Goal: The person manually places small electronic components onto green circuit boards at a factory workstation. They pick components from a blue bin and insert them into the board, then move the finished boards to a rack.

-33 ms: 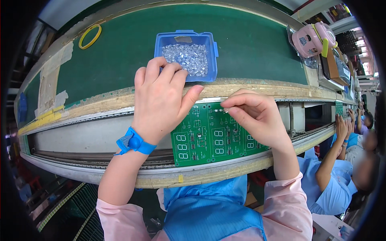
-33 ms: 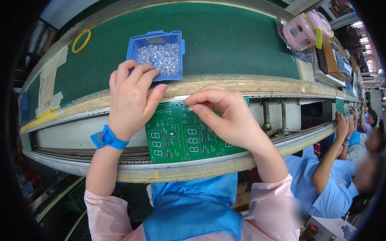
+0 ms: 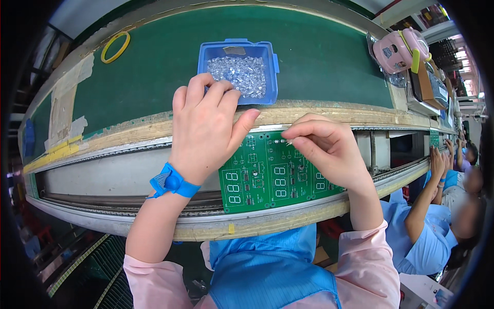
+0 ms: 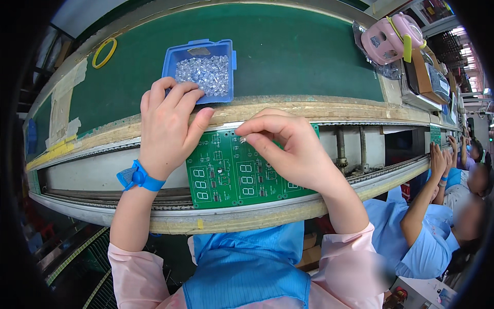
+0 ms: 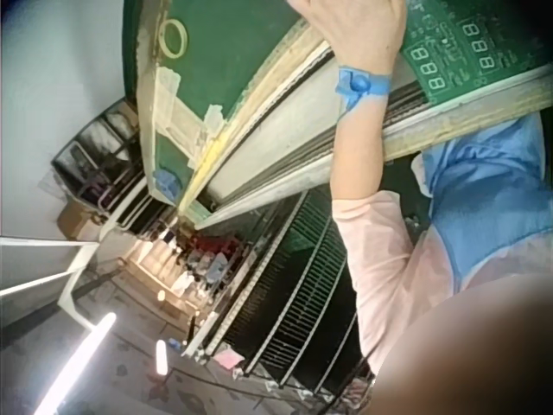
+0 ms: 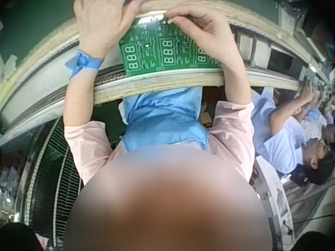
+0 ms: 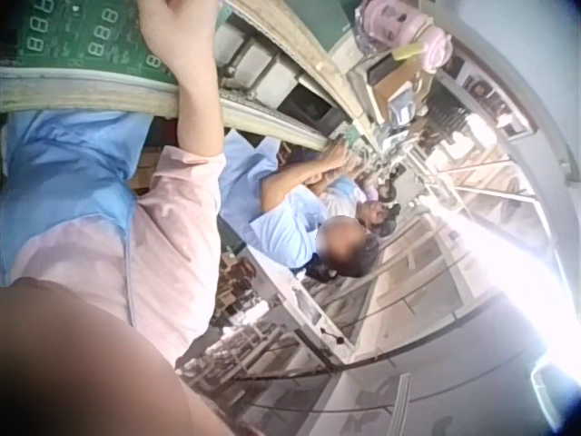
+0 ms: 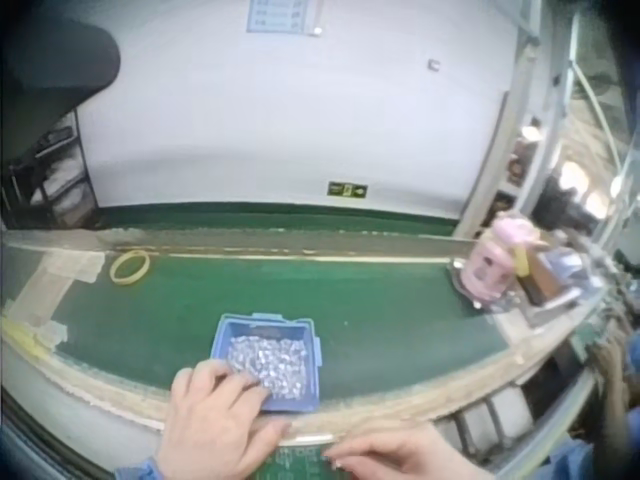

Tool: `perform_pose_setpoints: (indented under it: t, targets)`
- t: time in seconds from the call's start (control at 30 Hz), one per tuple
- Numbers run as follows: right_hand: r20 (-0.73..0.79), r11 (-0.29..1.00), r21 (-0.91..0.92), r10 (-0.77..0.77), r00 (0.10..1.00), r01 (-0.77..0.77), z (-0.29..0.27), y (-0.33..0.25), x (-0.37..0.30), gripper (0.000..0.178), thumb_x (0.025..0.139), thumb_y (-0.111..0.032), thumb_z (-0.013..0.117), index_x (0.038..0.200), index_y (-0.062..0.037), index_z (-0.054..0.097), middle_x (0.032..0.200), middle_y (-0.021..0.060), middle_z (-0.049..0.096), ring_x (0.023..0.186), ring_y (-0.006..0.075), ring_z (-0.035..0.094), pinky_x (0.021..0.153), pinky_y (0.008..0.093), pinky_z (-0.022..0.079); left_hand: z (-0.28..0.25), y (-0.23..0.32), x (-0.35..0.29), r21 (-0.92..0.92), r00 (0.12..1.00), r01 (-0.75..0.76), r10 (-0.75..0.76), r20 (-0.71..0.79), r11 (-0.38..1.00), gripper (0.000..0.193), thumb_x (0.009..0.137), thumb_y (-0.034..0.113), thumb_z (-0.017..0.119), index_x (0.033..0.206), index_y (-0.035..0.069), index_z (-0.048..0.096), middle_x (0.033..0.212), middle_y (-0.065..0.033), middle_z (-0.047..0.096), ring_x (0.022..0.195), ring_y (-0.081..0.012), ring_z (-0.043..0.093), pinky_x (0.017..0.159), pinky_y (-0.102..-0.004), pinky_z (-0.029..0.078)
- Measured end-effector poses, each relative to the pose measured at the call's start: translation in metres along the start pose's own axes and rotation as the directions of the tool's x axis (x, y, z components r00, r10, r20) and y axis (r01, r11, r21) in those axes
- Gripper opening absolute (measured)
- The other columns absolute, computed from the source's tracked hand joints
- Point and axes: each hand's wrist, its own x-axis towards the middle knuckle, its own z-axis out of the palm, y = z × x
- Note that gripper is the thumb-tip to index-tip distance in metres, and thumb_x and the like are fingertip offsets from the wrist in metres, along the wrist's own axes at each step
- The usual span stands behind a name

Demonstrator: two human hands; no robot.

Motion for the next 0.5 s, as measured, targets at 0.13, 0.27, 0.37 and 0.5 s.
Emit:
perform_pose_setpoints:
  t: [0.13,0.27,0.37,0.5]
  targets:
    - [0.097,0.945,-0.291,-0.126,0.987,0.149,0.006,-0.019,-0.004,0.015,0.089,0.0,0.062,0.104,-0.0004,0.065,0.092,0.0103,0.067,0.086,0.025,0.066,0.076,0.0337,0.053,-0.003,-0.001,-0.005,-0.008,0.999,0.021,-0.021,0.043,1.0,0.035,0.087,0.031,0.065,0.108,0.003,0.067,0.117,-0.0093,0.064,0.113,-0.0303,0.05,0.093,-0.0447,0.037]
    - [0.263,0.916,-0.318,-0.161,0.951,0.244,0.044,-0.031,-0.035,0.009,0.088,-0.006,0.061,0.096,-0.0021,0.061,0.104,0.0147,0.065,0.097,0.0332,0.063,0.084,0.04,0.051,-0.006,0.001,-0.003,-0.046,0.998,0.017,-0.014,0.062,0.999,0.032,0.089,0.027,0.062,0.112,0.005,0.066,0.122,-0.0084,0.063,0.114,-0.0313,0.05,0.097,-0.0451,0.036]
    - [0.327,0.804,-0.482,-0.204,0.923,0.348,0.072,-0.013,-0.058,0.012,0.089,-0.011,0.061,0.097,-0.0031,0.058,0.118,0.016,0.063,0.115,0.0317,0.058,0.095,0.0437,0.048,-0.006,-0.001,-0.005,-0.076,0.999,0.018,-0.015,0.05,0.997,0.031,0.09,0.025,0.061,0.113,0.005,0.066,0.123,-0.0082,0.063,0.115,-0.0316,0.05,0.097,-0.0452,0.036]
    - [0.195,0.749,-0.604,-0.192,0.962,0.272,0.081,0.002,-0.083,0.013,0.086,-0.011,0.067,0.092,-0.0061,0.057,0.13,0.013,0.061,0.126,0.0303,0.055,0.102,0.0483,0.043,-0.006,0.0,-0.004,-0.098,1.0,-0.004,0.005,0.012,0.995,0.029,0.089,0.021,0.061,0.114,0.006,0.065,0.125,-0.008,0.062,0.116,-0.0323,0.05,0.098,-0.0455,0.036]
